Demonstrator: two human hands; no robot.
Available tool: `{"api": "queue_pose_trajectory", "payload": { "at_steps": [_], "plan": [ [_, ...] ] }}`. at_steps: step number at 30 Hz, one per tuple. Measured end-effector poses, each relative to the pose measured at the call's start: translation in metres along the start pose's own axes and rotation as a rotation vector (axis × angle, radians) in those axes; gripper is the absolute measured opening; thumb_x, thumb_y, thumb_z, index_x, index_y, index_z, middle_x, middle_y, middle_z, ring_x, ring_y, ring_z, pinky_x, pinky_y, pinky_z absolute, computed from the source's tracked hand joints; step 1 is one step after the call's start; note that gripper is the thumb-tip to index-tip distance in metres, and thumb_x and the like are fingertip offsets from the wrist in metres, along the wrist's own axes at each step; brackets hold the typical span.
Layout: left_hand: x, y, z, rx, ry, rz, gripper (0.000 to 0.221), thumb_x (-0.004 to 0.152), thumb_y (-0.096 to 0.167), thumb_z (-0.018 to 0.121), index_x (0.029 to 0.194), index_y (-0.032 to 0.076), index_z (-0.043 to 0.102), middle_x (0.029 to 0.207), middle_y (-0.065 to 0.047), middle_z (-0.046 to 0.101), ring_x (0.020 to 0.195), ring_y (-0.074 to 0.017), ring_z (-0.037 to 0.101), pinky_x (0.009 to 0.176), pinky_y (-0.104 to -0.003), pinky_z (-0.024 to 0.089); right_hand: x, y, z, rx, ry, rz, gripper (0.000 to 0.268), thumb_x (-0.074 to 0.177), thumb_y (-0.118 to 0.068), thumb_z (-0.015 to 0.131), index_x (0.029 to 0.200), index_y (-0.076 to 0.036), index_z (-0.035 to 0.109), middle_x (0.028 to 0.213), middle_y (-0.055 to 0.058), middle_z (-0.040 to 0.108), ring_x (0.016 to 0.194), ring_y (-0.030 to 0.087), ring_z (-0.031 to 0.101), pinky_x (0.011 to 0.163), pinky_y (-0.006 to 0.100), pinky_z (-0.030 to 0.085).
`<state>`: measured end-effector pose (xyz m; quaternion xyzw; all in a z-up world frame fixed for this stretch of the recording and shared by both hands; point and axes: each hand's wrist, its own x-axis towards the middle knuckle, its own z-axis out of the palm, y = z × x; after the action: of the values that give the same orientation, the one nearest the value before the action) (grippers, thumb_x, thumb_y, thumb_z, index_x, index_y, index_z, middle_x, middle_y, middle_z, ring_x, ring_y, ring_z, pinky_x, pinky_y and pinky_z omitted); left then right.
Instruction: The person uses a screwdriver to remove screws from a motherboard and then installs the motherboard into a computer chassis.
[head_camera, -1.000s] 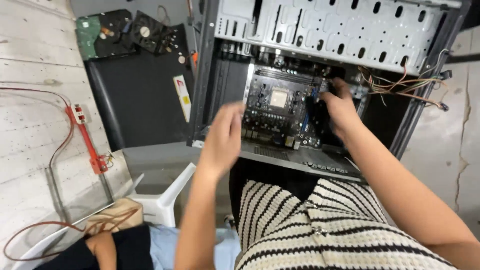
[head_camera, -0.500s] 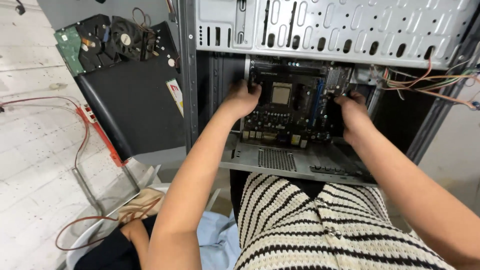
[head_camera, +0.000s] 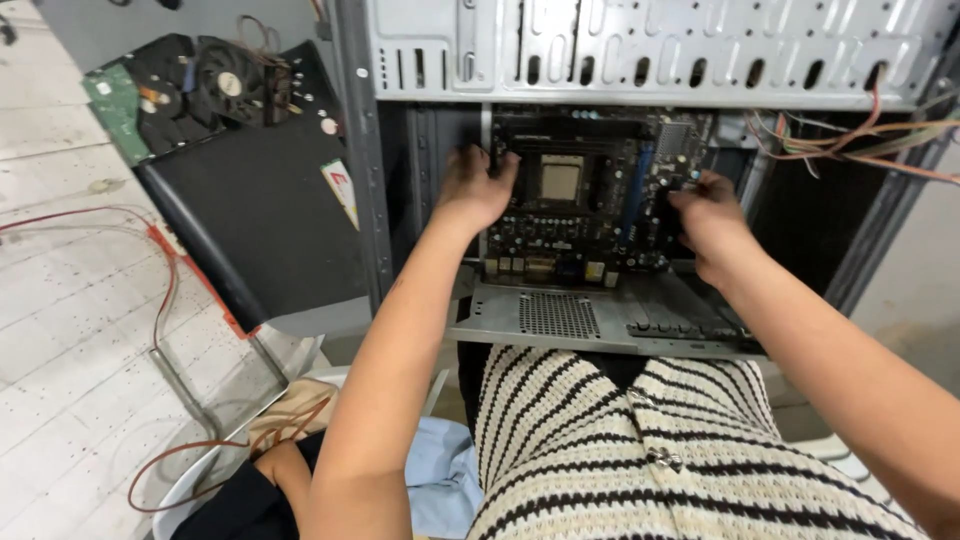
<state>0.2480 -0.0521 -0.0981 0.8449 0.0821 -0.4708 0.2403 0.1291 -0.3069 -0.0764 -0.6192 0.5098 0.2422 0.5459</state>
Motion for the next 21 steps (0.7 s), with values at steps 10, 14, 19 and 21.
{"api": "queue_pose_trajectory", "payload": {
  "at_steps": [10,14,19,21],
  "plan": [
    [-0.004,0.004,-0.015,0.213,0.046,0.132,0.047,0.105,0.043,0.049,0.131,0.007,0.062,0.12,-0.019,0.07,0.116,-0.0378,0.068,0.088,-0.052,0.06,0.052,0.055,0.0,-0.325,0.138,-0.097,0.065,0.095,-0.025,0.079,0.14,-0.006,0.035,0.148,0.024,0.023,0.139,0.053,0.038,0.11,0.063,0.041],
    [-0.001,0.006,-0.015,0.114,-0.001,0.074,0.048,0.102,0.044,0.049,0.134,0.01,0.06,0.127,-0.017,0.068,0.121,-0.0364,0.065,0.095,-0.052,0.056,0.061,0.054,-0.002,-0.268,0.144,-0.135,0.058,0.094,-0.019,0.08,0.136,-0.007,0.041,0.133,0.025,0.046,0.129,0.048,0.052,0.1,0.053,0.047],
    [0.017,-0.011,-0.002,0.01,0.028,0.024,0.035,0.098,0.043,0.053,0.119,0.018,0.065,0.115,-0.009,0.071,0.116,-0.0335,0.067,0.093,-0.047,0.056,0.048,0.046,-0.002,-0.118,0.121,-0.14,0.051,0.092,-0.012,0.08,0.13,-0.011,0.045,0.123,0.023,0.057,0.116,0.042,0.061,0.084,0.047,0.052],
    [0.015,-0.011,-0.004,-0.066,0.019,0.128,0.029,0.101,0.034,0.053,0.117,0.012,0.063,0.105,-0.014,0.069,0.1,-0.0324,0.07,0.08,-0.047,0.058,0.043,0.047,-0.004,-0.003,0.114,-0.182,0.048,0.094,-0.005,0.076,0.124,-0.014,0.04,0.113,0.014,0.05,0.104,0.029,0.054,0.08,0.033,0.047]
  ]
}}
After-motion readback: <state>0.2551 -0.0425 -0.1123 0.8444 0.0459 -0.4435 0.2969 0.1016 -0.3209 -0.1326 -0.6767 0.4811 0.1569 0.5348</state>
